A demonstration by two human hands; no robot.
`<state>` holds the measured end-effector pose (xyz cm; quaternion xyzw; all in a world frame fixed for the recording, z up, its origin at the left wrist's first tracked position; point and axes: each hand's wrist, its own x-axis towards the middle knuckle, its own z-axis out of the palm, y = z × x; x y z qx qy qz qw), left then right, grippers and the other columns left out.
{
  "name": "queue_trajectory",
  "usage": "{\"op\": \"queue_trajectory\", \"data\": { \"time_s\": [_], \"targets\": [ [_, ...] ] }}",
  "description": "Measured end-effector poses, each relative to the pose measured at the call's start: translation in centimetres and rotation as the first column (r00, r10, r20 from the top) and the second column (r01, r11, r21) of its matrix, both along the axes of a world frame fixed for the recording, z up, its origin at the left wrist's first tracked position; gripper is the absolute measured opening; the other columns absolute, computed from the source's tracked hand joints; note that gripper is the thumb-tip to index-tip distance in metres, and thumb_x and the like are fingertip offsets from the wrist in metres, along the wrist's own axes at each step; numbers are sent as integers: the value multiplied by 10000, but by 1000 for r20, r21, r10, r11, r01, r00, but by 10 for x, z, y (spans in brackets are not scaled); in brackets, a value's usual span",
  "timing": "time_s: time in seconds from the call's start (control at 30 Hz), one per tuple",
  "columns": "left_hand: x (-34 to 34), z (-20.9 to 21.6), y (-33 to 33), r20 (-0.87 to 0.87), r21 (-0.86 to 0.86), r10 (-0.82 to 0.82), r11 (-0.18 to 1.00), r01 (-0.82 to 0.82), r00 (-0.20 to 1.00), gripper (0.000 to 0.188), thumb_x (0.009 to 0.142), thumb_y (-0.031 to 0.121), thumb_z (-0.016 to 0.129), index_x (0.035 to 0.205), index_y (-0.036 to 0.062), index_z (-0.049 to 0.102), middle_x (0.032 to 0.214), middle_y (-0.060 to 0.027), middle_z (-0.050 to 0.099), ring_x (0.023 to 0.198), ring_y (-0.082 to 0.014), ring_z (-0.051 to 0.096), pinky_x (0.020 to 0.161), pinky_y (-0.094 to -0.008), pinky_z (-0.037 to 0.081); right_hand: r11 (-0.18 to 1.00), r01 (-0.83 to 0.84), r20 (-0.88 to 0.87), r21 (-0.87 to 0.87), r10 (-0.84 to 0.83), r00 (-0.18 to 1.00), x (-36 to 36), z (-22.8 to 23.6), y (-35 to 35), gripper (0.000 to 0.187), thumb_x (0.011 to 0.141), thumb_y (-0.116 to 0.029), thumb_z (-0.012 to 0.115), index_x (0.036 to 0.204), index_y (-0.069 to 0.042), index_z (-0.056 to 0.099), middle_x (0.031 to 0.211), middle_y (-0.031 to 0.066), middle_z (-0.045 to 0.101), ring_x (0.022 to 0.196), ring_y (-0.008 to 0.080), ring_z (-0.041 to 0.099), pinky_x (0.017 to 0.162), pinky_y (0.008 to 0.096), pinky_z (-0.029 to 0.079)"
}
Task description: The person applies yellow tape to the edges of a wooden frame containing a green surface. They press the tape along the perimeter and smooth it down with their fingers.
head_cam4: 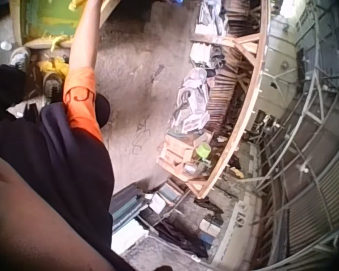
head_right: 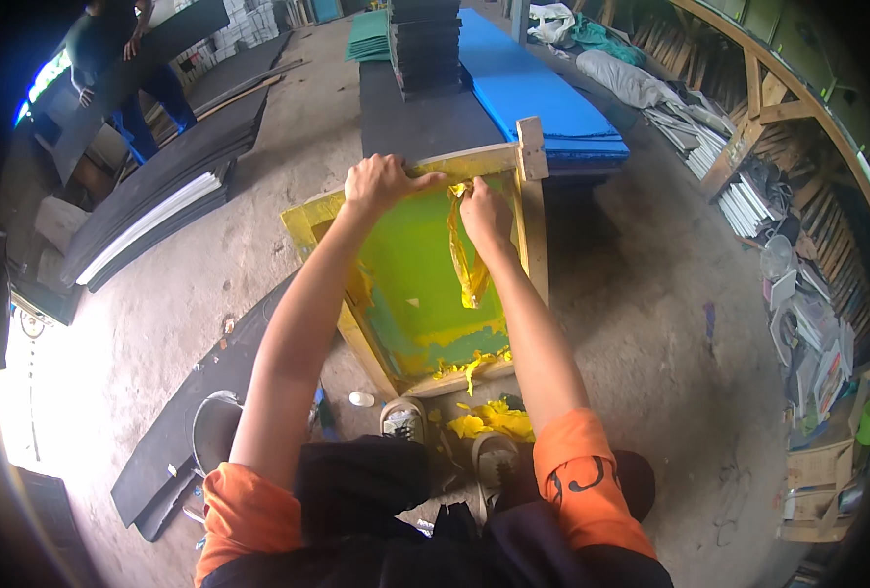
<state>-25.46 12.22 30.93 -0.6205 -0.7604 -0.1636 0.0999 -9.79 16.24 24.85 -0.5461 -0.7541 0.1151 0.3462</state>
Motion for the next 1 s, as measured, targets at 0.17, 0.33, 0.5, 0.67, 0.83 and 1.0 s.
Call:
{"op": "queue_trajectory", "data": {
  "time_s": [0.17, 0.33, 0.5, 0.67, 0.83, 1.0],
  "targets": [
    [2, 14, 17, 73, -101, 72, 993, -64, 995, 863, 588, 825, 442, 690, -3, 663, 637, -167, 624, 680, -280, 648, 586, -358, 510, 997, 64, -7, -31, -64, 998, -11, 8, 15, 253, 822, -175, 447, 950, -14, 595, 755, 207, 623, 719, 358, 616, 640, 435, 494],
    [-8, -1, 30, 89, -103, 51, 994, -42, 995, 875, 587, 833, 430, 668, -8, 656, 614, -170, 616, 643, -281, 643, 559, -361, 505, 993, 98, 59, -61, -94, 994, -17, 11, 9, 259, 824, -180, 445, 951, -17, 600, 757, 218, 621, 727, 362, 618, 638, 433, 498],
    [-10, -9, 40, 102, -85, 30, 996, -22, 994, 881, 586, 839, 421, 625, -13, 646, 582, -168, 604, 608, -283, 637, 529, -360, 497, 990, 121, 46, -77, -118, 992, -18, 6, 6, 252, 830, -184, 436, 942, -23, 595, 746, 220, 618, 725, 370, 616, 640, 446, 494],
    [-7, -14, 50, 90, -122, 49, 992, -38, 995, 900, 571, 857, 404, 594, -12, 636, 552, -154, 593, 597, -268, 637, 507, -345, 491, 995, 58, 74, -78, -52, 996, -27, -2, -18, 198, 827, -189, 441, 828, -32, 562, 697, 207, 610, 683, 375, 613, 601, 462, 479],
    [3, -16, 58, 83, -103, 25, 995, -16, 996, 904, 563, 866, 396, 595, -3, 639, 556, -144, 595, 606, -258, 639, 509, -330, 490, 998, 45, 19, -46, -44, 999, -10, -7, -13, 177, 811, -175, 466, 827, -29, 563, 673, 217, 601, 646, 391, 600, 577, 467, 468],
    [26, -13, 66, 80, -228, -1, 973, 19, 997, 916, 546, 878, 379, 710, 29, 680, 704, -140, 649, 732, -243, 655, 601, -319, 508, 995, 54, 31, -87, -52, 998, 10, -8, -19, 175, 826, -174, 450, 842, -36, 556, 683, 213, 603, 641, 388, 601, 577, 474, 473]
  ]
}}
